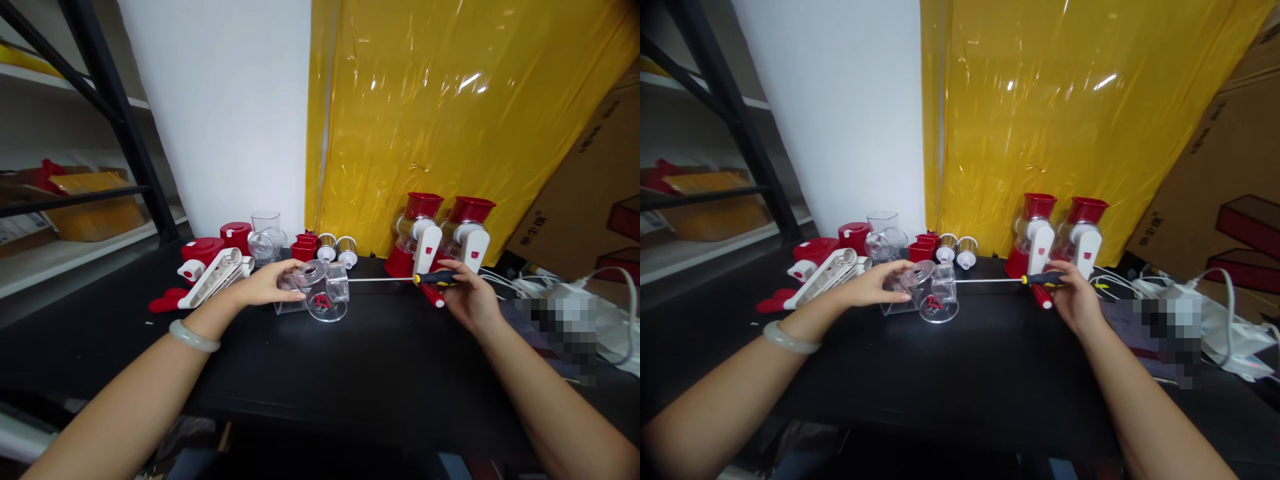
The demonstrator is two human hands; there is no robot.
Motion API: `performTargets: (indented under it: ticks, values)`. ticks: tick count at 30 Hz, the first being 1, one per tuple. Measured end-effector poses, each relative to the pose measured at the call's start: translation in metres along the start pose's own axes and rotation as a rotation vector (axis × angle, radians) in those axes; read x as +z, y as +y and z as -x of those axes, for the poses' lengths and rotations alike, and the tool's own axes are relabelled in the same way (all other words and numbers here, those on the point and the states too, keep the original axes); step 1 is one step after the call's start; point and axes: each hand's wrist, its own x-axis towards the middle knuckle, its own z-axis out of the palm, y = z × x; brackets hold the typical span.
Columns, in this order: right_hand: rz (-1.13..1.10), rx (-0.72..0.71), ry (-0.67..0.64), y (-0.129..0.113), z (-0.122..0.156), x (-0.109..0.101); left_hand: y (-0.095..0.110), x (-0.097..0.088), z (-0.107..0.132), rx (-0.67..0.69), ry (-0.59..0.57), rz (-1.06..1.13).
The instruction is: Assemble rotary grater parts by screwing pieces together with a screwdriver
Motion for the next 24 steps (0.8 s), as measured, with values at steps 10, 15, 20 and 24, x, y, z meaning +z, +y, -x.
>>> performTargets:
  ticks: [10,15,20,24]
  values:
    - [0.402,-0.184,0.17,0.007,-0.005,-0.004,0.003,0.0,0.0,0.026,-0.019,0.018]
    - [0.477,-0.173,0.206,0.007,-0.005,-0.003,0.002,0.0,0.0,0.026,-0.017,0.017]
    - [0.253,-0.119,0.148,0.009,-0.005,0.005,0.002,0.0,0.0,-0.001,-0.013,0.004]
    - [0.135,-0.061,0.178,0.007,-0.004,0.011,0.002,0.0,0.0,-0.021,-0.011,-0.002]
